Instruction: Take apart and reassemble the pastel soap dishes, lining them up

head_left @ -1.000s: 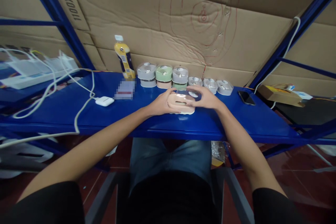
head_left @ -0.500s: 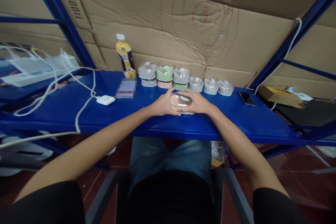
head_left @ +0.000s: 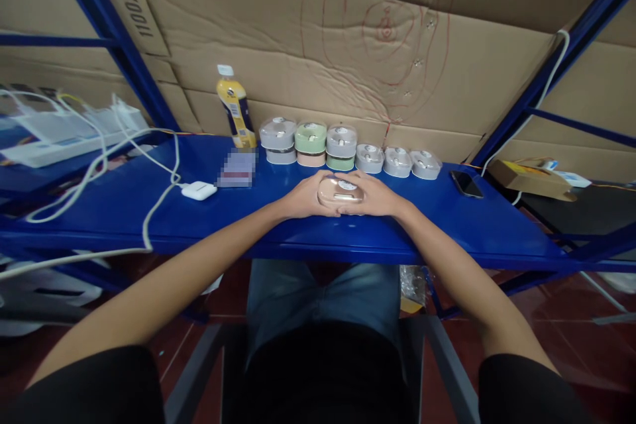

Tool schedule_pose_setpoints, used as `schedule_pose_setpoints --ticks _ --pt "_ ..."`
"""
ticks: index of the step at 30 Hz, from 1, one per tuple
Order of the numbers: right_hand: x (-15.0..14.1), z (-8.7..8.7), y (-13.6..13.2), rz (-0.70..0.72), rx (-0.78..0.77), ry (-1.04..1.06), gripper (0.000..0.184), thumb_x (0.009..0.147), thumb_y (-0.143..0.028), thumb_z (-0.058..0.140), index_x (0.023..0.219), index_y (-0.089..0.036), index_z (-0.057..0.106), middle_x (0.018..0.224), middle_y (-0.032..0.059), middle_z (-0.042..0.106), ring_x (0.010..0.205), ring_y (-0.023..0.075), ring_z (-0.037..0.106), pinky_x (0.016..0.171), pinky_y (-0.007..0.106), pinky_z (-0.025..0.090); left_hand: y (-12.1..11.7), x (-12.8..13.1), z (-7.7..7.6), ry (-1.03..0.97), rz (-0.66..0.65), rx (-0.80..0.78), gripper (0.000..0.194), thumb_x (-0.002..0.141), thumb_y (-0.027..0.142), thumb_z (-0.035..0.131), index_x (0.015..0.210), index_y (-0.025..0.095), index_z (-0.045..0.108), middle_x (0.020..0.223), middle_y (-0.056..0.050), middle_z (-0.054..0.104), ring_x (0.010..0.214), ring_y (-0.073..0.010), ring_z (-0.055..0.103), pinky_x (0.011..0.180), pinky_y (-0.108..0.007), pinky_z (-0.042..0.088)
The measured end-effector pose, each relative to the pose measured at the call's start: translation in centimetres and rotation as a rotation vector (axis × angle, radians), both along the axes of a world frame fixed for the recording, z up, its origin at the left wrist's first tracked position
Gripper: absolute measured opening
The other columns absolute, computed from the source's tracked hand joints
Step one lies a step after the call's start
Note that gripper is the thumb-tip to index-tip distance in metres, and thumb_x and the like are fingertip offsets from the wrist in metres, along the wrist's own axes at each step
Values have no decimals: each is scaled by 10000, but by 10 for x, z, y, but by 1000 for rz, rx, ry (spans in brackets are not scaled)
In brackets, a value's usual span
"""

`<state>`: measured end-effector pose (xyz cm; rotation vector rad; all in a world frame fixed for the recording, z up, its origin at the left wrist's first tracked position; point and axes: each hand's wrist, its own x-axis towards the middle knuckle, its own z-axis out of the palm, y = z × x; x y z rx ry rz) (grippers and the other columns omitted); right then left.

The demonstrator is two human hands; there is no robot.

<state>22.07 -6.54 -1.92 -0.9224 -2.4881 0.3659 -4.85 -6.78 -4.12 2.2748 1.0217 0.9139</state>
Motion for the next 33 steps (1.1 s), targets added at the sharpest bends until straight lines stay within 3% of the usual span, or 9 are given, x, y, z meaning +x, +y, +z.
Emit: schedule_pose_setpoints --ticks 5,9,14,18,21,25,28,30,33 --pt "21 -5 -10 -4 -9 26 1074 790 -691 936 1699 -253 566 1374 157 751 1230 384 719 1145 605 579 -1 -2 -2 20 -1 8 1147 586 629 1033 1535 215 540 1514 -193 710 1418 -461 683 1201 -589 547" --pt "58 7 -4 -86 62 187 1000 773 -753 906 1609 -268 650 1557 144 713 1394 409 684 1237 617 516 -1 -5 -3 -28 25 -51 1146 735 647 936 1647 186 418 1469 -205 729 1431 -435 684 1245 -611 516" --pt "136 39 44 -725 318 374 996 792 -724 856 1598 -193 611 1576 201 681 1433 436 633 1247 665 466 1 -5 -3 9 83 -78 1057 830 685 825 1649 159 413 1477 -217 708 1445 -437 669 1237 -610 528" --pt "159 44 77 -1247 197 263 881 851 -587 855 1571 -137 620 1475 280 684 1417 443 608 1205 607 471 3 -4 -5 34 87 -64 1003 849 662 799 1630 154 426 1467 -222 714 1434 -436 672 1227 -617 529" --pt "153 37 86 -1361 105 154 870 868 -581 872 1578 -148 618 1490 310 640 1430 453 599 1190 575 466 5 -4 -7 34 81 -45 961 857 646 799 1606 158 444 1457 -218 721 1406 -426 689 1224 -622 527" --pt "144 36 82 -1449 165 90 903 857 -638 865 1541 -105 615 1489 346 624 1409 512 602 1162 641 466 6 -5 -10 41 77 -22 915 871 633 804 1588 179 460 1457 -206 723 1398 -415 696 1211 -613 538" --pt "129 40 76 -1365 368 63 805 964 -646 703 1506 -59 609 1526 375 599 1449 550 552 1171 726 434 7 -5 -10 46 74 -14 897 872 635 809 1577 193 472 1449 -194 727 1397 -412 698 1201 -606 547" --pt "108 39 73 -1114 474 -6 718 1032 -588 584 1529 -71 598 1589 355 577 1483 526 537 1194 725 431 6 -5 -9 52 70 -10 886 874 633 807 1572 198 478 1450 -192 727 1391 -411 700 1199 -607 548" --pt "64 31 73 -670 421 -213 753 1029 -583 579 1607 -100 569 1723 301 507 1579 473 491 1282 644 412 4 -4 -6 62 68 -6 889 876 636 788 1571 178 476 1454 -210 721 1393 -416 695 1205 -619 537"
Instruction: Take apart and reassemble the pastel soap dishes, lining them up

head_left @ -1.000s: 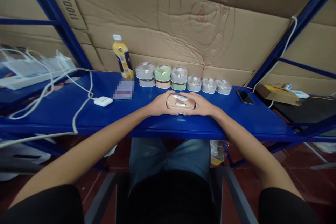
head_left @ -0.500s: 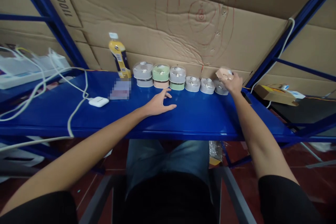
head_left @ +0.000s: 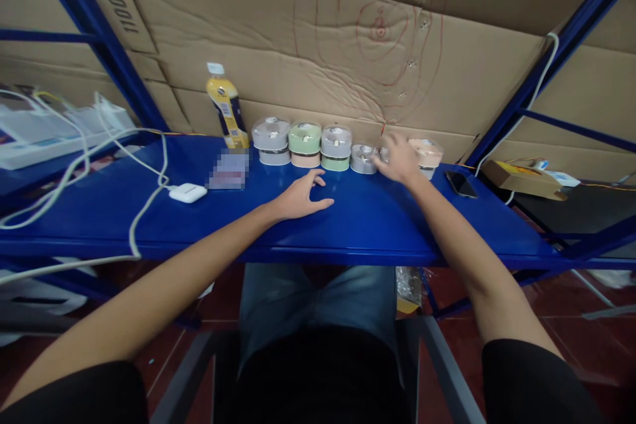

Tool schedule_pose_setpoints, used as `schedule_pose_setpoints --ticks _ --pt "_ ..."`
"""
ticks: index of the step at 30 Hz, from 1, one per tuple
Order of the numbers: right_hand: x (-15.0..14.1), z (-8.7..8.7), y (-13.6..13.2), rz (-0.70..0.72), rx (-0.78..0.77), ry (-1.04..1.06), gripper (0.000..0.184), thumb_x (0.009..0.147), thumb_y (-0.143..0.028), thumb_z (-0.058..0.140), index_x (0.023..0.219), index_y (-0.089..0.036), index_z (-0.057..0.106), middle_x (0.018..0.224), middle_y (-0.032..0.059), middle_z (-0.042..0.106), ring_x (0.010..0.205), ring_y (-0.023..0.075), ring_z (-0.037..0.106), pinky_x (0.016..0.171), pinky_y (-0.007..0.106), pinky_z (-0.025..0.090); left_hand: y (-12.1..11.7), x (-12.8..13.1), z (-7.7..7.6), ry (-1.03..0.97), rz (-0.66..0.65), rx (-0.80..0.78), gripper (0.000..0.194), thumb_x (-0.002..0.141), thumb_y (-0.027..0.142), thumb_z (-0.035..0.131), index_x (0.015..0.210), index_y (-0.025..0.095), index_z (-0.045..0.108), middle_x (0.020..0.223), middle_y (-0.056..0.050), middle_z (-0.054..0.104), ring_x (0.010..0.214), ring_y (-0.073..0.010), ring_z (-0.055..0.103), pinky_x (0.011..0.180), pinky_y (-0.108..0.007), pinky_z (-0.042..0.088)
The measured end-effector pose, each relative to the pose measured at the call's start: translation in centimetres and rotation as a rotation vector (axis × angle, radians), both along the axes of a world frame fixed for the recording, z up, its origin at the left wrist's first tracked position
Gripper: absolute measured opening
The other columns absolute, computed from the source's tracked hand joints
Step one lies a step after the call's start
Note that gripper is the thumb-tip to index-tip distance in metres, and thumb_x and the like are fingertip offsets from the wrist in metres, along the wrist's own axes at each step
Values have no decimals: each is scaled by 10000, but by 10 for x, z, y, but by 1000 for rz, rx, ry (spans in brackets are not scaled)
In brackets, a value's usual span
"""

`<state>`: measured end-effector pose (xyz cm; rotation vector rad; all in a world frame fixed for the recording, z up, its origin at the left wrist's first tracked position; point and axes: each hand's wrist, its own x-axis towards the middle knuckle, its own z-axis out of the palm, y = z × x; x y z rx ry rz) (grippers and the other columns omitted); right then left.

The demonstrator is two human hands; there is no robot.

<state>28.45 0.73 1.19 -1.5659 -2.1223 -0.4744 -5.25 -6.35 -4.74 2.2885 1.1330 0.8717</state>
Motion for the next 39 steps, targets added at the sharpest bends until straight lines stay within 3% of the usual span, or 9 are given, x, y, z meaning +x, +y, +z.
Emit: schedule_pose_setpoints --ticks 4,9,12,16,18,24,28,32,39 --pt "-46 -15 -9 59 -236 -162 864 998 -583 637 1681 -81 470 1788 289 444 1659 480 401 1323 642 367 -3 1 3 13 3 -9 887 874 642 771 1563 158 493 1449 -229 719 1404 -425 691 1208 -616 537" --pt "-48 -16 -53 40 -199 -114 716 1023 -641 601 1489 -98 633 1539 286 655 1463 483 574 1249 623 441 -2 2 3 16 -2 -1 901 866 641 775 1573 157 495 1464 -228 710 1425 -431 677 1224 -607 523" --pt "-45 -10 -76 -91 -149 30 763 1017 -754 564 1415 -110 661 1430 300 695 1349 497 637 1161 632 504 -2 2 1 17 -2 9 916 850 638 806 1573 164 504 1461 -224 709 1428 -442 669 1219 -619 518" --pt "-54 -5 -82 -255 -351 116 892 940 -792 669 1500 -100 608 1477 321 675 1303 509 690 1048 622 578 -1 2 0 -25 -6 -2 1017 768 655 907 1579 189 506 1465 -215 707 1396 -442 685 1215 -640 527" --pt "-60 -5 -80 -141 -427 98 862 940 -727 701 1545 -123 586 1485 293 687 1318 484 700 1077 612 578 0 2 -1 -56 -22 -10 1119 699 654 967 1598 193 486 1499 -229 690 1405 -445 681 1227 -654 522" --pt "-79 -9 -81 559 -457 105 1046 793 -697 879 1676 -267 520 1635 169 645 1483 439 617 1223 650 526 2 0 -1 -155 -138 21 1282 599 625 1046 1649 210 438 1643 -259 597 1516 -481 605 1271 -663 489" --pt "-89 -12 -79 666 -444 182 1005 755 -683 923 1614 -270 605 1575 164 701 1422 433 677 1211 645 546 0 -3 2 -146 -153 40 1208 634 623 1031 1630 226 473 1579 -217 661 1440 -464 668 1216 -641 544" --pt "-66 -11 -68 670 -395 344 854 802 -680 880 1514 -256 673 1475 136 763 1330 388 728 1185 598 563 -4 -4 4 -115 -93 56 1255 640 643 1035 1662 200 459 1559 -226 657 1450 -462 647 1241 -648 519" --pt "-9 -14 -52 297 -407 522 869 817 -744 797 1489 -204 682 1307 159 809 1221 419 751 1086 599 608 -14 -2 9 49 -170 101 537 936 685 789 1293 288 850 1494 -122 618 1482 -399 594 1351 -589 423"
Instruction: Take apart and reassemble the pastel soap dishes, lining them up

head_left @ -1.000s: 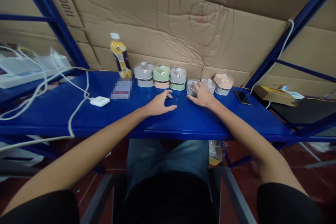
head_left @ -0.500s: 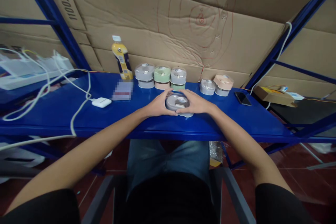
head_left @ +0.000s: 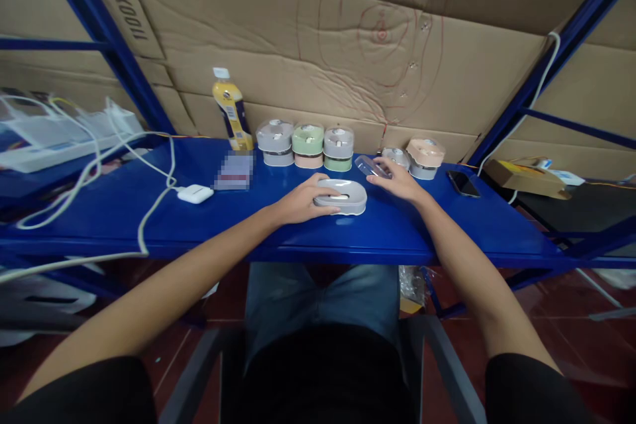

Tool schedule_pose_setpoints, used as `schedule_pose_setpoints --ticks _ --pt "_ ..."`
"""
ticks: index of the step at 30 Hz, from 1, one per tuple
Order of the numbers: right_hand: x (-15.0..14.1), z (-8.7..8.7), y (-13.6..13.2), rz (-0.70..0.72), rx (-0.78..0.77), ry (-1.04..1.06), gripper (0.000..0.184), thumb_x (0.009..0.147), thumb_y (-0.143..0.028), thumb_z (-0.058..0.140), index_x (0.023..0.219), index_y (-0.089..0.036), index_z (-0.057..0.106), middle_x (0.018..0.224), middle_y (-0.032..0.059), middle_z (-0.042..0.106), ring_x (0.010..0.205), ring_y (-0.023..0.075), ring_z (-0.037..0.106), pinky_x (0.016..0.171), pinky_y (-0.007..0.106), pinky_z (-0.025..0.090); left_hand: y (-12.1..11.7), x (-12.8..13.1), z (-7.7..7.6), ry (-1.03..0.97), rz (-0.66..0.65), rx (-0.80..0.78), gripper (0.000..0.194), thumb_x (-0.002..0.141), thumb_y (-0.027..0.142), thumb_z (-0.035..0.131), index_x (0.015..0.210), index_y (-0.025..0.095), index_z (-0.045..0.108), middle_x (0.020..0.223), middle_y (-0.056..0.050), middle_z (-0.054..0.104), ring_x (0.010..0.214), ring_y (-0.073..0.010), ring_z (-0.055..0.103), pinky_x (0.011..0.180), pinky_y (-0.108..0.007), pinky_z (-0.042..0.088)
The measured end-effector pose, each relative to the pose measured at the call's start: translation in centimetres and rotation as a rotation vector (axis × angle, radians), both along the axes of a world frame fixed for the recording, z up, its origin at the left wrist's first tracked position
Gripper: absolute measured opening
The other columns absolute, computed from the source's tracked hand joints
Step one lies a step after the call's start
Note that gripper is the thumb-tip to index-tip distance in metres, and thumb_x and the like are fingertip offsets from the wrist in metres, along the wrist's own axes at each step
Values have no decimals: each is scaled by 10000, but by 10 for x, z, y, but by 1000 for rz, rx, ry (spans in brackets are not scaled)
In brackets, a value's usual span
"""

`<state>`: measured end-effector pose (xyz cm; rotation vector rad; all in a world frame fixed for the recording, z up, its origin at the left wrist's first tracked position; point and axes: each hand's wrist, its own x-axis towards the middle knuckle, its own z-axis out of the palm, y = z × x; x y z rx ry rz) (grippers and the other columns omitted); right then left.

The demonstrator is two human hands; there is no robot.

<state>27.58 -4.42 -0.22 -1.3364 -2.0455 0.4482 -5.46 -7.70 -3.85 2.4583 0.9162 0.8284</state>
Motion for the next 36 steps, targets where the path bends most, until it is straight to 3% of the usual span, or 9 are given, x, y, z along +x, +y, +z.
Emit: schedule_pose_setpoints --ticks 4,8,11,14,17,21,25,30,36 --pt "9 -2 3 -36 -24 -49 875 817 -745 806 1497 -207 688 1337 171 804 1267 440 747 1107 617 607 3 -5 2 -57 79 45 525 980 683 726 1249 255 868 1493 -141 623 1478 -411 587 1348 -628 417" --pt "16 -2 5 19 -68 -127 891 758 -671 892 1499 -220 691 1453 171 774 1337 439 738 1184 646 574 18 -20 2 -128 242 73 562 981 720 684 1191 229 859 1518 -145 636 1475 -414 594 1352 -624 406" --pt "20 -4 8 63 -112 -186 940 687 -603 950 1503 -216 691 1521 176 743 1393 440 719 1233 652 547 30 -32 -1 -76 380 18 590 937 736 713 1147 205 859 1400 -169 671 1417 -443 628 1300 -640 456" --pt "20 -8 10 74 -117 -205 936 674 -598 956 1499 -236 702 1522 164 746 1397 441 722 1233 663 552 35 -38 -5 -32 424 -12 560 916 710 735 1128 206 855 1255 -157 693 1372 -450 648 1258 -655 487" --pt "19 -8 9 47 -95 -188 958 675 -630 959 1505 -222 710 1493 175 759 1371 450 733 1219 671 561 31 -34 -5 -67 370 29 535 941 699 708 1169 232 836 1318 -135 687 1371 -409 659 1273 -629 482" --pt "14 1 1 12 32 -42 945 744 -699 913 1526 -210 709 1516 187 745 1398 437 711 1233 651 539 13 -17 1 -97 184 85 615 945 689 727 1346 223 755 1471 -142 678 1436 -388 638 1303 -581 461" --pt "-5 12 -12 208 147 44 888 796 -683 906 1546 -250 711 1555 153 732 1444 397 684 1266 613 504 4 0 2 -80 140 25 879 840 656 873 1536 204 584 1596 -182 642 1492 -432 609 1289 -597 470" --pt "-46 14 -22 414 150 -116 883 743 -643 975 1516 -280 755 1459 126 785 1351 386 737 1217 594 545 8 5 -6 -127 105 -55 1302 657 631 1023 1693 214 355 1592 -241 636 1491 -482 621 1251 -660 493" --pt "-69 10 -14 459 125 -181 819 759 -577 986 1497 -297 767 1471 104 793 1378 386 731 1229 594 539 6 5 -5 -136 74 -41 1378 627 601 1043 1722 212 303 1579 -256 638 1484 -499 629 1252 -683 485"
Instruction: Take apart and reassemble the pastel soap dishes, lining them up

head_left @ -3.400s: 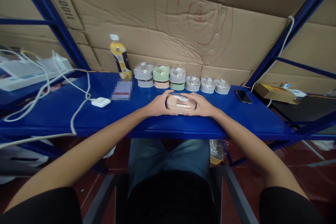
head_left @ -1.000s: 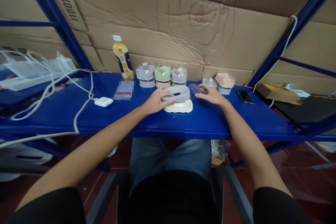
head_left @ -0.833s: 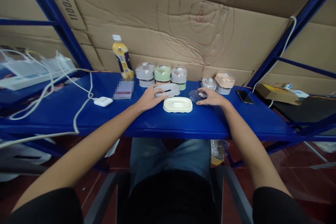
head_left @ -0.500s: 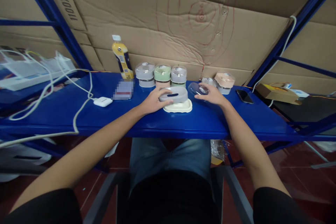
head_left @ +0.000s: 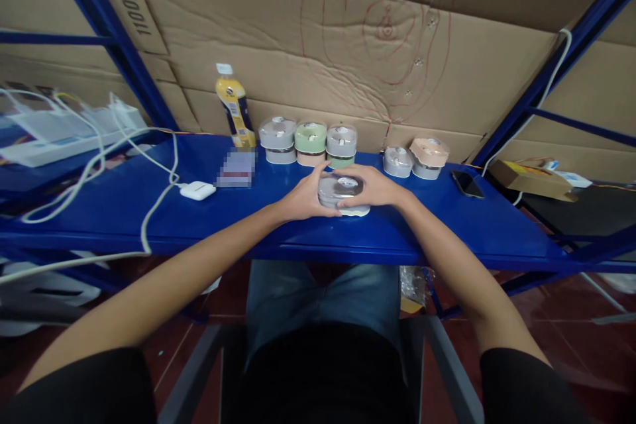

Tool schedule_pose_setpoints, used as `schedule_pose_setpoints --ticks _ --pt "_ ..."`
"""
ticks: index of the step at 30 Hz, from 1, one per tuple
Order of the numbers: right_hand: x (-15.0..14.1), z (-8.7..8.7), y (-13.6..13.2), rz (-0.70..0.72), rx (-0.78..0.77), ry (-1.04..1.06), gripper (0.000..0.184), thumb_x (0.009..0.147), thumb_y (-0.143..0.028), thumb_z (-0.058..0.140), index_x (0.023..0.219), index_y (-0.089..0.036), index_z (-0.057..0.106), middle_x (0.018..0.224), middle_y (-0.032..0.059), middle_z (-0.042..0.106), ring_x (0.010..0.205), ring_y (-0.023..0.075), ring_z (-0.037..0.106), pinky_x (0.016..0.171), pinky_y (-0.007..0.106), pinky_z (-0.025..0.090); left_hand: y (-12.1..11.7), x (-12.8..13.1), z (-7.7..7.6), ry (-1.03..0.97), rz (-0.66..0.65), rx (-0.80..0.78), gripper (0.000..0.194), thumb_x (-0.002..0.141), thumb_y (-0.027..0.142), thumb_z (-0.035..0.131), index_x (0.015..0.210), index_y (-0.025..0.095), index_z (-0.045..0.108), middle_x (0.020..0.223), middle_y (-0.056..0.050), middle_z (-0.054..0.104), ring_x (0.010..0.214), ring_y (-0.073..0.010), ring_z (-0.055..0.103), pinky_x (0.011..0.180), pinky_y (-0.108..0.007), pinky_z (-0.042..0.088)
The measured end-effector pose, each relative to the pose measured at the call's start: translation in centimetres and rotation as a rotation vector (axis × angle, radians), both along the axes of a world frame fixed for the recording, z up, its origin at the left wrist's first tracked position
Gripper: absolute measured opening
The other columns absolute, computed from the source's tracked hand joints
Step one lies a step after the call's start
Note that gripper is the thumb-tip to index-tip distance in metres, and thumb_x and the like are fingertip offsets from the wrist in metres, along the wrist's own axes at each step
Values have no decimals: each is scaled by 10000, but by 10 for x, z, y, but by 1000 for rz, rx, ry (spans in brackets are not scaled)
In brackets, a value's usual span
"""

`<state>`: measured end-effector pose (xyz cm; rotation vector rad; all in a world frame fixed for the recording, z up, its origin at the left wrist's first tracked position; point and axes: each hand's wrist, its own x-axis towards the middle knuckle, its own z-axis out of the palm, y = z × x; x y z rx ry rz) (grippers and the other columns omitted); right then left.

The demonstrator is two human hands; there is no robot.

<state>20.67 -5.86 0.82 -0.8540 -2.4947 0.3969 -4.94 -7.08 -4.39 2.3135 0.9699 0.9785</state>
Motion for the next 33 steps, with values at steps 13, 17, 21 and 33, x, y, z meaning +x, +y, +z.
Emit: schedule_pose_setpoints --ticks 13,17,21,33 --pt "33 -19 -47 -161 46 -166 899 1026 -754 620 1767 -279 438 1566 200 611 1420 428 664 1143 572 612 1 1 -5 90 28 9 1185 763 590 931 1694 150 345 1654 -273 562 1535 -471 582 1291 -635 472" --pt "48 -9 -70 -542 74 -396 940 1044 -808 550 1742 -188 438 1461 314 651 1227 522 744 986 634 631 4 2 -9 127 71 13 953 922 532 770 1672 113 357 1571 -276 624 1479 -432 644 1266 -617 508" --pt "38 2 -55 -822 68 -555 970 1062 -816 532 1684 -76 451 1469 376 649 1255 505 746 1013 563 603 4 2 -8 191 86 29 799 980 493 700 1633 140 405 1617 -258 603 1503 -415 632 1271 -602 516" --pt "2 19 27 -975 86 -525 491 1096 -172 589 1570 -46 563 1476 344 692 1376 413 716 1083 478 578 2 2 -7 231 70 44 701 1020 480 658 1597 132 462 1663 -263 551 1501 -403 640 1270 -566 523"
